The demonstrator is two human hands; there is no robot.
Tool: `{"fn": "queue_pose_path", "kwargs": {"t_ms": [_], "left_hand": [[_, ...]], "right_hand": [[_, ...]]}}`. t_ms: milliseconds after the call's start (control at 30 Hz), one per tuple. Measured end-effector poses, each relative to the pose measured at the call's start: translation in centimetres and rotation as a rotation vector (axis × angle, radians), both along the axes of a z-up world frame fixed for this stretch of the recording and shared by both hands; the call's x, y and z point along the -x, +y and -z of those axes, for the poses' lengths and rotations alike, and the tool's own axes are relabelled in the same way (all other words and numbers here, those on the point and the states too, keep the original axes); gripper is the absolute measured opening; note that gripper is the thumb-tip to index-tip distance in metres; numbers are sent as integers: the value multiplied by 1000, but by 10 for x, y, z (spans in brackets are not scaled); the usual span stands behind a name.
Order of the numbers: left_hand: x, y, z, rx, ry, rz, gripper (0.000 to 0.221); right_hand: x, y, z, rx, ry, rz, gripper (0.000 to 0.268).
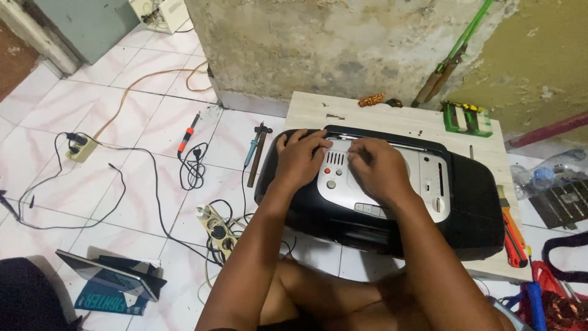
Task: The person reassembles a black boombox on a low table. They open the casing to reach the internal circuit boards, fit the silver CD/radio front panel onto the body, press its buttons, then brush dust off the casing and table with a brush.
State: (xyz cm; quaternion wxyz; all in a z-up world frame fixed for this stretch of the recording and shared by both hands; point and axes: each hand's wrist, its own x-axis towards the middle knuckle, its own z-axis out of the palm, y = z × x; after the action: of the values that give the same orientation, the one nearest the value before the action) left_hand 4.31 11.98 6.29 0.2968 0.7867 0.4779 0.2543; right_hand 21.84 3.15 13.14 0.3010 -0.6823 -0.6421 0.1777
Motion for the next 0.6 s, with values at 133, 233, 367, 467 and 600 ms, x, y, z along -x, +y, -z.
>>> {"fn": "queue_pose_path", "kwargs": {"t_ms": [133, 233, 367, 467, 600], "left_hand": [[1, -2, -3, -6, -1, -1, 23], [1, -2, -5, 3, -5, 8, 23], [2, -4, -9, 5, 1, 8, 22], [2, -5, -12, 7, 4, 9, 22], [1, -4, -8, 3, -21, 4, 21]], "right_hand": [[-7, 1, 12, -71, -1, -29, 16], [-4, 4, 9, -88, -70, -75, 17], [2, 11, 8, -52, -124, -119, 16], [2, 19, 17, -62, -196, -146, 13], [3, 25, 18, 10, -226, -134, 12]]}}
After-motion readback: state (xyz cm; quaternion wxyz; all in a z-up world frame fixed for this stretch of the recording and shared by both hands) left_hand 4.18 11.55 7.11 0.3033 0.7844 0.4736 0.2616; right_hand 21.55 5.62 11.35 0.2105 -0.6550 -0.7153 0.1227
